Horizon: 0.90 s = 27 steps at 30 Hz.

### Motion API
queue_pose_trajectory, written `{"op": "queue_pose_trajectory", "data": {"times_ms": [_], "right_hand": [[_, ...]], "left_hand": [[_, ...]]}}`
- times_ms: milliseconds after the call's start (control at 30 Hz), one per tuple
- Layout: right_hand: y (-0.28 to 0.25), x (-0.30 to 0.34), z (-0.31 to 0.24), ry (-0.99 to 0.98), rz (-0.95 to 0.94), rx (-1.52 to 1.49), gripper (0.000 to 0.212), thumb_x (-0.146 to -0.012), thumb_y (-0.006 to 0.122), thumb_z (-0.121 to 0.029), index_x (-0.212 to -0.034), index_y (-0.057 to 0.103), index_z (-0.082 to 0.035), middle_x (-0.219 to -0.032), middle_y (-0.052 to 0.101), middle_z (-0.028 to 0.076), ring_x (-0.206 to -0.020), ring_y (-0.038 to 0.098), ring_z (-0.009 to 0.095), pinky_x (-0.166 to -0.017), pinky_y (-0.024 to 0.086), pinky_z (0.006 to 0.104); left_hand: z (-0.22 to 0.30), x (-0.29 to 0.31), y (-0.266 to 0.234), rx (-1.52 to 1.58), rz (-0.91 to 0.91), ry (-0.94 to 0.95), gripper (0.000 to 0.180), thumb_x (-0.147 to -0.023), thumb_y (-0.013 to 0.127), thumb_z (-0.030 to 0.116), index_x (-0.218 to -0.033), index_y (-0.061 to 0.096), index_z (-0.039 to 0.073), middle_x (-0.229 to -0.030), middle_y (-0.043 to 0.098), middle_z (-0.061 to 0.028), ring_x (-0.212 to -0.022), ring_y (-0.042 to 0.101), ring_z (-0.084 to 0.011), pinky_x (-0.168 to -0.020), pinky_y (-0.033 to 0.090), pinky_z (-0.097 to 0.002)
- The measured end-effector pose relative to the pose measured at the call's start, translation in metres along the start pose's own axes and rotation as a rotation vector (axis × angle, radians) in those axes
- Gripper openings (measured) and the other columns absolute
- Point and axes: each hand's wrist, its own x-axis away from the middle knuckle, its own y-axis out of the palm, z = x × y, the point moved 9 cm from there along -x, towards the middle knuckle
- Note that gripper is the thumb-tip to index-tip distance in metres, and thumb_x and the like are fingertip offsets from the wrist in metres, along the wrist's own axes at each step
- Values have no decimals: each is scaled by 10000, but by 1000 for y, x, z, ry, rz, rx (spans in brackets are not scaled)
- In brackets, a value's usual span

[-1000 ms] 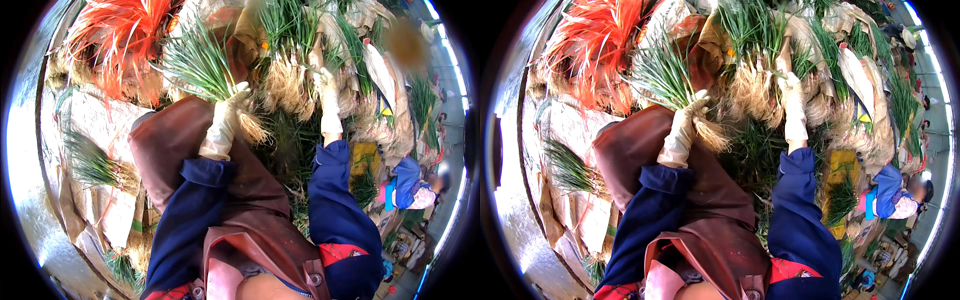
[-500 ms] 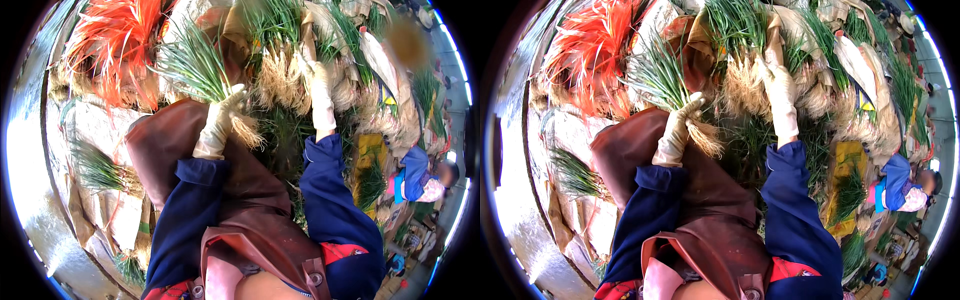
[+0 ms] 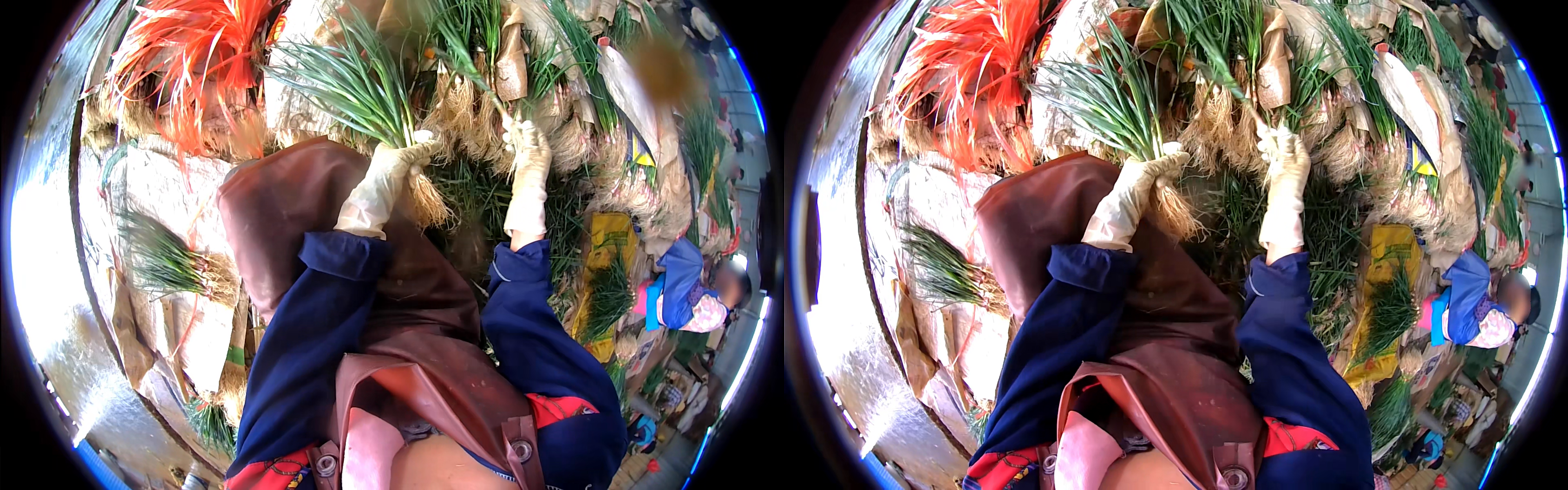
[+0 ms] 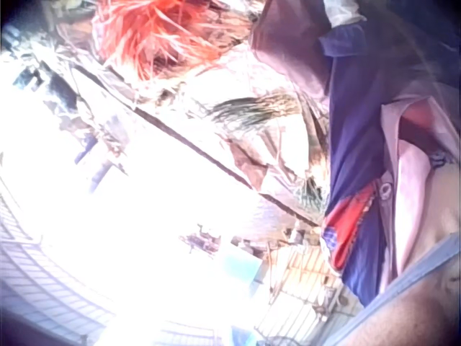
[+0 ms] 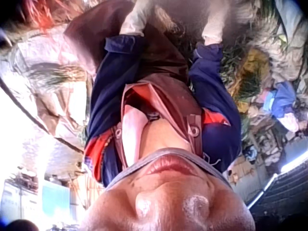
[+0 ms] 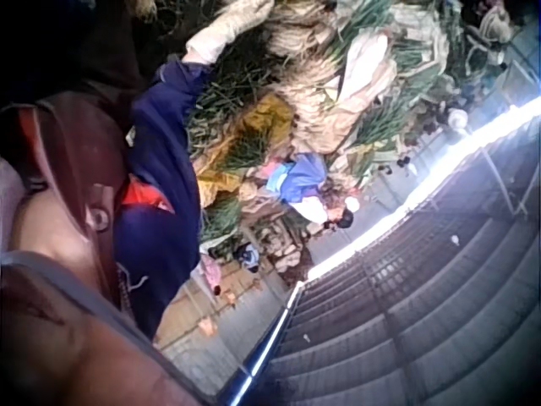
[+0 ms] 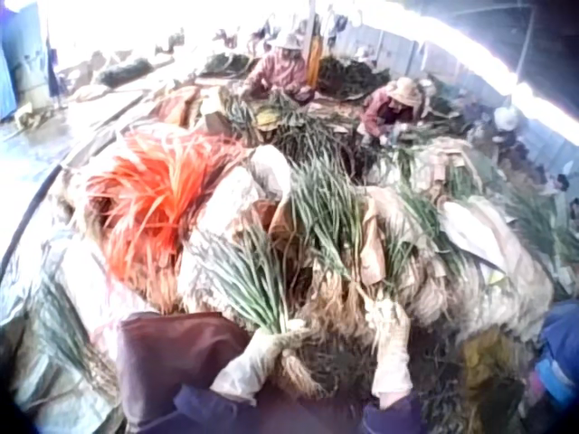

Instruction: The person cleans and sorts bundles of green onions, removing outer layers and roots by hand, and arranges them on the ground while wearing gloves.

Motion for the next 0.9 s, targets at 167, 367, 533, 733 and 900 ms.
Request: {"op": "queue_pose_trajectory", "data": {"times_ms": [167,367,533,733,900], "right_hand": [[53,23,4,92,-329,83,239,-860,595,-308,-936,632,-84,-839,660,61,-700,600,130,-656,480,242],[113,84,-26,-402,-444,726,97,-843,607,-113,-898,598,-33,-816,591,41,-743,580,141,-669,466,246],[107,78,-81,-407,-366,253,231,-936,470,-256,-898,551,-43,-852,655,85,-703,615,125,-640,507,277],[44,-9,31,212,106,130,214,-911,517,-260,-856,615,-77,-690,613,24,-604,537,85,-539,399,229],[80,27,93,130,-342,1408,389,-821,576,-465,-979,633,-114,-927,665,84,-789,630,214,-707,467,325]], "left_hand": [[-2,5,0,74,-15,-130,255,-813,650,106,-1029,588,-14,-737,593,-29,-510,460,-67,-420,372,-147],[-29,-13,-7,82,-119,-128,215,-831,603,67,-1030,596,-16,-771,629,-47,-527,550,-95,-425,426,-199],[-16,-4,-16,9,17,-41,215,-813,607,35,-1024,637,8,-760,625,-29,-499,485,-62,-404,365,-166],[-16,-6,-3,69,-11,-49,245,-790,630,31,-1033,631,-1,-747,624,-19,-501,478,-59,-408,347,-164],[-11,-1,-23,93,-1,-11,284,-792,614,22,-1073,604,-13,-745,625,-31,-501,489,-56,-411,338,-156]]}}
